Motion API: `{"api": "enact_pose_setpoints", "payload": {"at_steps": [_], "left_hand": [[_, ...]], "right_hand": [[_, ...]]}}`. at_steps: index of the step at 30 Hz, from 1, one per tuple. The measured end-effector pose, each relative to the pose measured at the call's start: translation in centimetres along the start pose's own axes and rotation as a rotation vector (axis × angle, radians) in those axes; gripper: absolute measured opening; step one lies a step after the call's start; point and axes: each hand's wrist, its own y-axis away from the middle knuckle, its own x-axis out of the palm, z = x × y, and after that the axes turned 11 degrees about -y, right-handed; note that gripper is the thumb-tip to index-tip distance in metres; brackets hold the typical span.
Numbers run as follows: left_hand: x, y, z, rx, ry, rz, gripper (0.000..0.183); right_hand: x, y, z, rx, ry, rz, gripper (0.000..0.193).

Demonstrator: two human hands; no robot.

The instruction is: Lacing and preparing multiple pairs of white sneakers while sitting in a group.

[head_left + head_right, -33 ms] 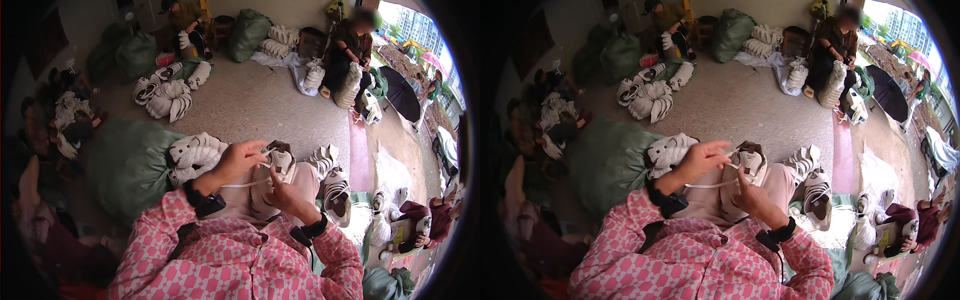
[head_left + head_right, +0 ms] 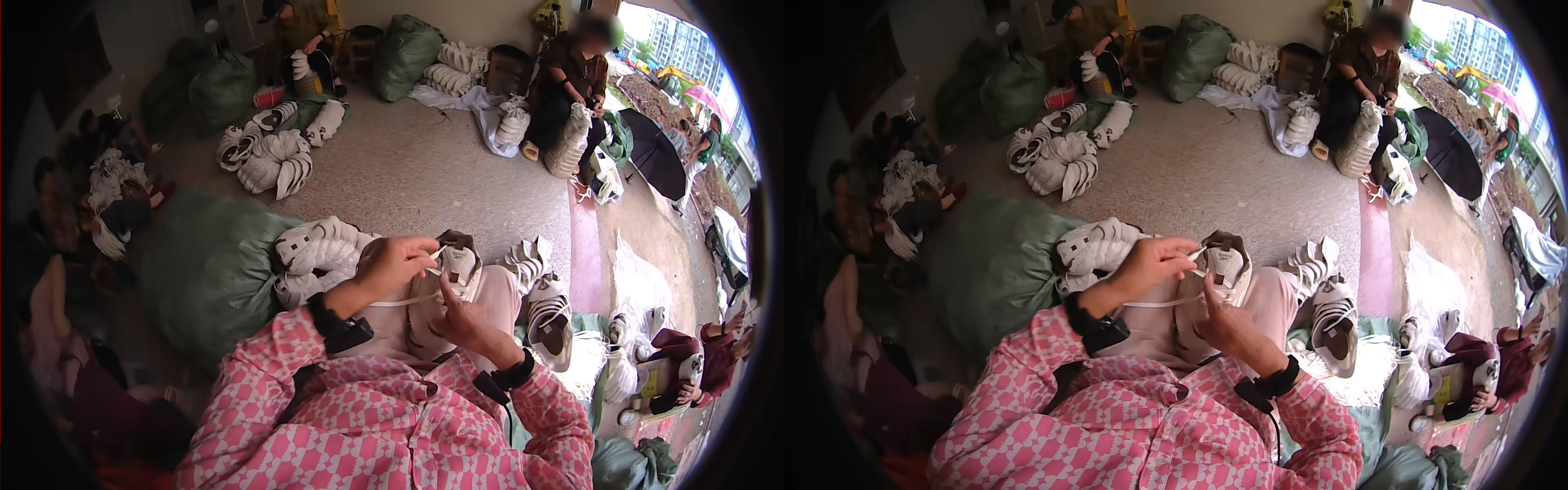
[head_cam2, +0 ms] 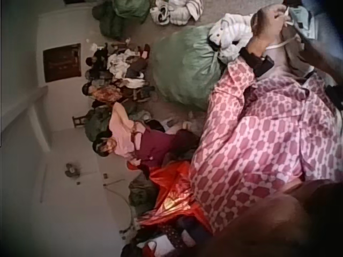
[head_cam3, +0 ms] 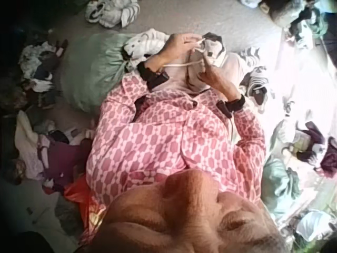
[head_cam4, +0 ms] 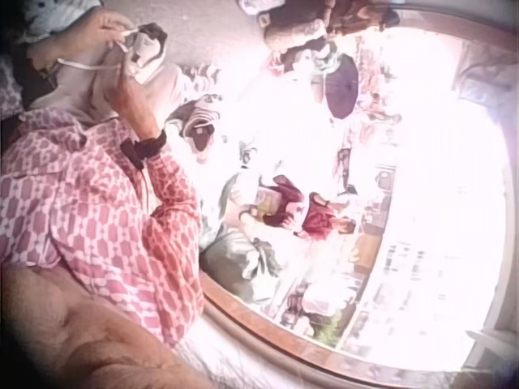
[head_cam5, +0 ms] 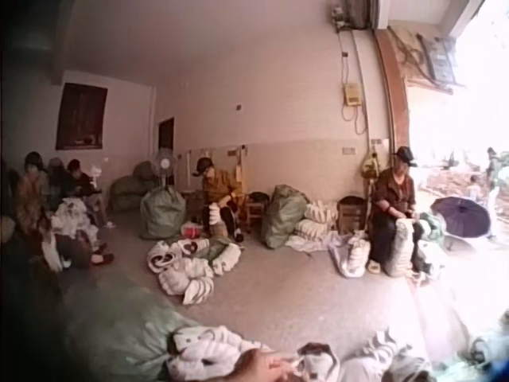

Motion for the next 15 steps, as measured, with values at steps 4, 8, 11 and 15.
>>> {"api": "enact_pose_setpoints", "payload": {"at_steps": [4, 8, 11, 15], "left_hand": [[2.6, -2.1, 2.8, 0.199, -0.352, -0.085, 0.015], [3.8, -2.6, 3.4, 0.330, -0.564, -0.161, 0.010], [3.9, -3.0, 3.1, 0.391, -0.629, -0.141, 0.010], [3.9, -2.7, 2.7, 0.374, -0.773, -0.045, 0.011]], "right_hand": [[-0.2, 0.0, -0.5, -0.062, -0.130, 0.025, 0.088], [0.1, 0.1, -0.7, -0.058, -0.140, 0.033, 0.087], [0.0, 0.1, -0.9, -0.074, -0.191, 0.018, 0.086], [0.1, 0.6, -0.8, -0.061, -0.210, 0.033, 0.086]]}}
